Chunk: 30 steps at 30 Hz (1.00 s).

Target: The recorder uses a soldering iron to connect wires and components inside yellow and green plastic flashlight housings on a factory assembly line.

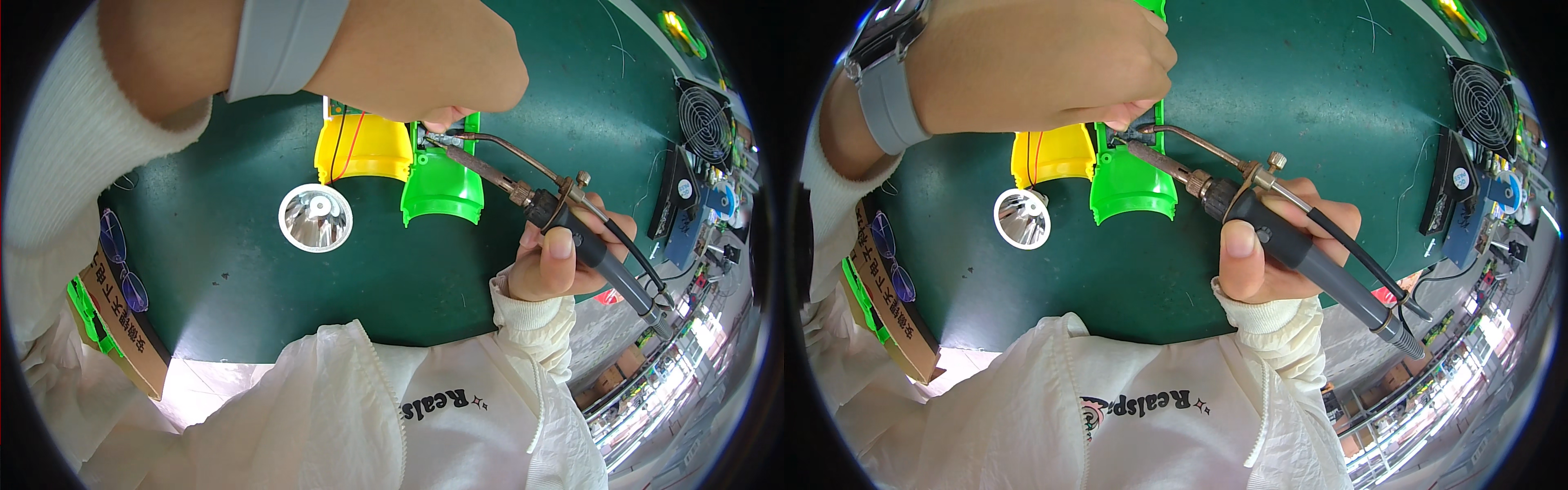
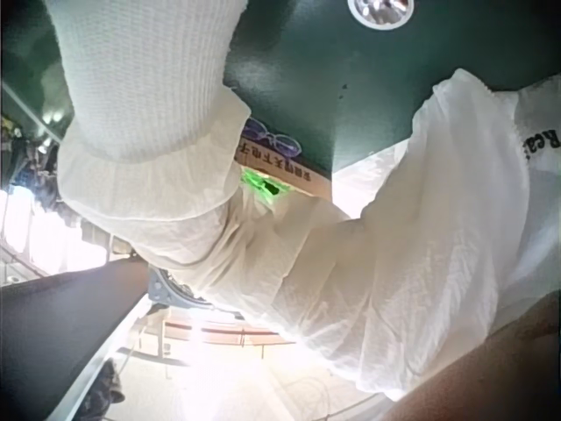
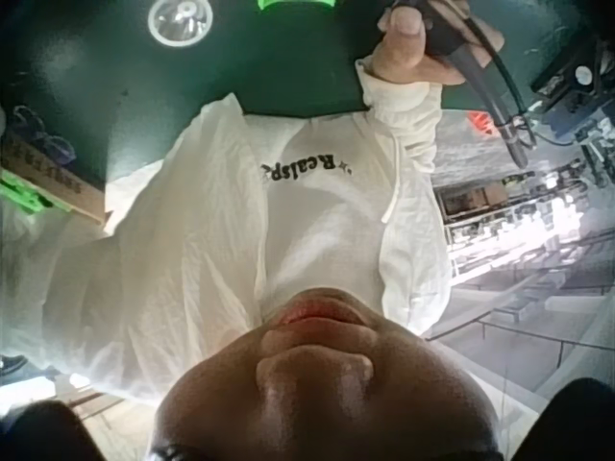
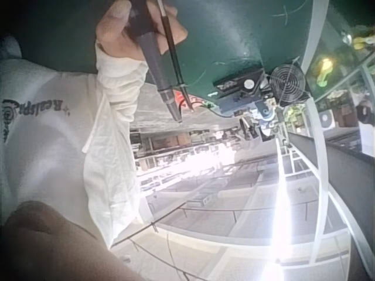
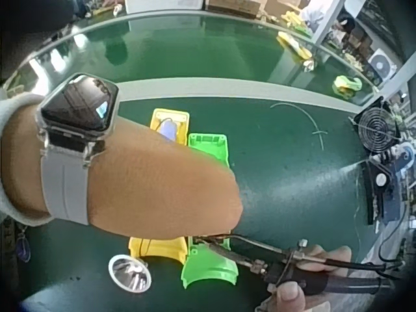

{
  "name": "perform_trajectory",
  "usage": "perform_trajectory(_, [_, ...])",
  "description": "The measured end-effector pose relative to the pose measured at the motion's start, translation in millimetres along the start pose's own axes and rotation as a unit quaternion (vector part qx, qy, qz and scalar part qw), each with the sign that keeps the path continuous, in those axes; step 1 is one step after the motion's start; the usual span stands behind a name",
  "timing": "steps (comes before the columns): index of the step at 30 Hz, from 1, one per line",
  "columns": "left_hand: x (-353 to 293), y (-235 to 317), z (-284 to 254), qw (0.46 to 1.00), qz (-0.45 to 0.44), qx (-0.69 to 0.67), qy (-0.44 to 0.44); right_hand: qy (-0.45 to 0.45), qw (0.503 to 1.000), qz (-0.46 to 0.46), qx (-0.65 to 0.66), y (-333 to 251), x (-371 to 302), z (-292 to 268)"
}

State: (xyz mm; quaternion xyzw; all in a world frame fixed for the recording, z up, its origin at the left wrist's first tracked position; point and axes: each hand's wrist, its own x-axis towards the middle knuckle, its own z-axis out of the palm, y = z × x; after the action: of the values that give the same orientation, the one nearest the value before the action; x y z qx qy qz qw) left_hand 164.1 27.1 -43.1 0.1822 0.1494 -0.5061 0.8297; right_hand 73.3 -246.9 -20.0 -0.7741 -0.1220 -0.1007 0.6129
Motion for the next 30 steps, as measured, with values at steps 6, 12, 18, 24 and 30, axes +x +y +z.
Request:
perform_trajectory(6, [-3.7, -0.3, 11.7, 0.995, -0.012, 0.005, 0.103, 0.012, 0.999, -0.013, 0.03, 0.3, 1.9, -0.7])
perform_trajectory(12, [-3.8, 6.6, 73.0, 0.479, -0.014, 0.876, -0.058, -0.004, 1.0, -0.006, 0.018, 0.5, 0.2, -5.1])
perform_trajectory(18, [6.8, 8.4, 108.7, 0.299, -0.047, 0.945, -0.128, -0.002, 0.999, -0.002, 0.04, 2.7, 2.6, -5.0])
perform_trajectory(24, [5.9, -4.8, 114.0, 0.191, -0.027, 0.974, -0.116, -0.006, 0.998, -0.051, 0.027, 4.0, 7.0, -2.6])
perform_trajectory(30, [6.6, 1.9, 124.2, 0.165, -0.063, 0.975, -0.136, 0.039, 0.998, -0.05, 0.004, -0.4, 7.1, 10.7])
